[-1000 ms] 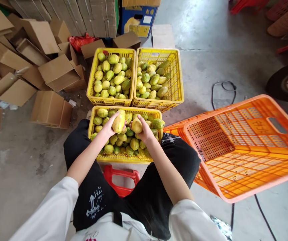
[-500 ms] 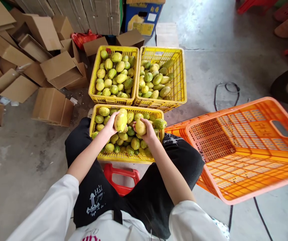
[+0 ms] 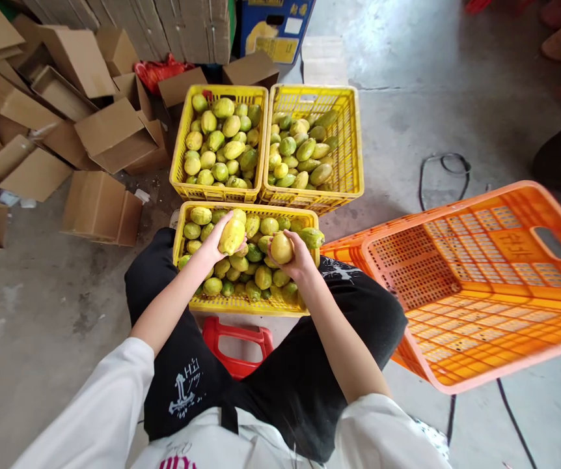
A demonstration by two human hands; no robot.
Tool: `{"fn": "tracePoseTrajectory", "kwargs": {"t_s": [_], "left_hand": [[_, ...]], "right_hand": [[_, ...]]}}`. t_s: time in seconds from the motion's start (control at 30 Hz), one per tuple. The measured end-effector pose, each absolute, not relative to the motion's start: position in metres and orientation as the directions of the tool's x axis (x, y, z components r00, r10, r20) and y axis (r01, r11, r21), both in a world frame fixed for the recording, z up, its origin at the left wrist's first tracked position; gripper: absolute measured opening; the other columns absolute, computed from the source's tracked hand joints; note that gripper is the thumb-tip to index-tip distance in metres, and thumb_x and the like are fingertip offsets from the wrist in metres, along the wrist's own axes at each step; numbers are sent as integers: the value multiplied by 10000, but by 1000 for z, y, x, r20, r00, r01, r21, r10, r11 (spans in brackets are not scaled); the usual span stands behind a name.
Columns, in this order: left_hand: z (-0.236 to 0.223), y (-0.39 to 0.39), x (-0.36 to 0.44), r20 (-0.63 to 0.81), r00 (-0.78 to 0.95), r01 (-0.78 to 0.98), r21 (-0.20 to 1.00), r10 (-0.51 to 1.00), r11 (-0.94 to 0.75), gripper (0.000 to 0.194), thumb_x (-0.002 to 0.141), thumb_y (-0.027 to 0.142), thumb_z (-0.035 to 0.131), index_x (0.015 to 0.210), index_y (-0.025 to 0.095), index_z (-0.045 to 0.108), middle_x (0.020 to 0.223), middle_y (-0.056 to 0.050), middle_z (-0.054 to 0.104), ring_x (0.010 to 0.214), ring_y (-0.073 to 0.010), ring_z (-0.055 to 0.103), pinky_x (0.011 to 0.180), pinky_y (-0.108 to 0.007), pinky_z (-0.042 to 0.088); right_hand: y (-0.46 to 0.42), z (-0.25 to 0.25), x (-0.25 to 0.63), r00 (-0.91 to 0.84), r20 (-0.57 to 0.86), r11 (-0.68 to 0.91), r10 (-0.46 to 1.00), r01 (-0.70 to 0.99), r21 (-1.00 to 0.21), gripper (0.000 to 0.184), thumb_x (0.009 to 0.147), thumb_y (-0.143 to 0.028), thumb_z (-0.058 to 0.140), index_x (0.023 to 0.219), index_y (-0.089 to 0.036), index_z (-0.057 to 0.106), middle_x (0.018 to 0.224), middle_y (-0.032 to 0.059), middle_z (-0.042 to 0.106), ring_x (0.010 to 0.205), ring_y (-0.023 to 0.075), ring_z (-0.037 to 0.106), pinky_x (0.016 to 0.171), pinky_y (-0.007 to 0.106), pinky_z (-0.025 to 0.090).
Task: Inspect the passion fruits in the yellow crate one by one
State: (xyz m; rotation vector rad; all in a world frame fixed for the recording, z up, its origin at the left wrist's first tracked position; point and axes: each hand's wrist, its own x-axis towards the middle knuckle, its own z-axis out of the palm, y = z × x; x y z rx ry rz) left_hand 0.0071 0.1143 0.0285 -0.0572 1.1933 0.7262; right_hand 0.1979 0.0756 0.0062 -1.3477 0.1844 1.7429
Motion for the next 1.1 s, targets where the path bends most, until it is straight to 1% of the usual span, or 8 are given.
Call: {"fn": "tracePoseTrajectory", "kwargs": {"t_s": [0.2,0.33,0.43,0.53,0.73,0.83,0.93,1.1], "left_hand": [[30,111,11,-849,150,-483,385,507,787,162,950,295,651,1002,142,670,703,-67,692,672,-212,717,604,-299,629],[29,110,12,-859,146,-511,360,491,781,177,949,319,643,1020,158,666,699,-50,683,670,-211,724,614,-295,636],[27,111,10,-864,179,-569,299,470,766,252,997,376,536,1093,181,664,750,-66,707,733,-231,745,639,-326,648],[24,110,5,-869,236,-608,218,436,763,340,1023,423,436,1163,205,656,824,-95,735,801,-260,759,677,-384,659],[19,110,0,-860,295,-598,173,416,782,419,1017,443,430,1233,159,649,910,-156,755,834,-296,760,684,-432,654],[23,112,3,-873,266,-567,202,409,799,461,1021,510,436,1193,148,662,863,-148,743,813,-285,752,621,-378,631],[30,114,3,-874,201,-519,289,443,805,426,990,546,545,1109,158,675,820,-121,726,833,-271,731,673,-367,624],[36,114,2,-850,116,-455,414,514,788,180,946,327,697,1024,170,657,802,-85,709,877,-235,683,843,-391,611]], "right_hand": [[78,13,192,-31,-828,-542,560,-769,-338,67,927,-237,663,913,-225,599,742,-10,681,639,154,676,503,235,597],[83,19,182,-23,-810,-530,586,-768,-361,87,927,-201,679,919,-217,594,754,-5,675,675,152,684,549,223,616],[86,19,174,-97,-793,-579,601,-737,-348,41,963,-232,625,951,-194,618,753,32,683,685,172,693,555,240,613],[87,19,168,-134,-821,-643,554,-695,-321,186,1021,-291,516,969,-161,640,724,63,683,682,176,692,540,232,591],[86,15,171,-123,-869,-703,480,-647,-296,339,1059,-370,409,955,-143,639,719,74,689,651,160,669,515,214,515],[86,12,175,-95,-855,-687,510,-643,-338,323,1050,-359,422,936,-148,638,673,59,662,637,167,659,491,214,465],[85,10,177,-91,-833,-666,545,-650,-365,266,1025,-358,478,923,-166,631,646,42,638,655,185,664,489,226,460],[83,13,177,-62,-800,-612,597,-680,-405,198,1009,-306,486,925,-182,615,700,29,657,641,169,639,560,265,553]]}}
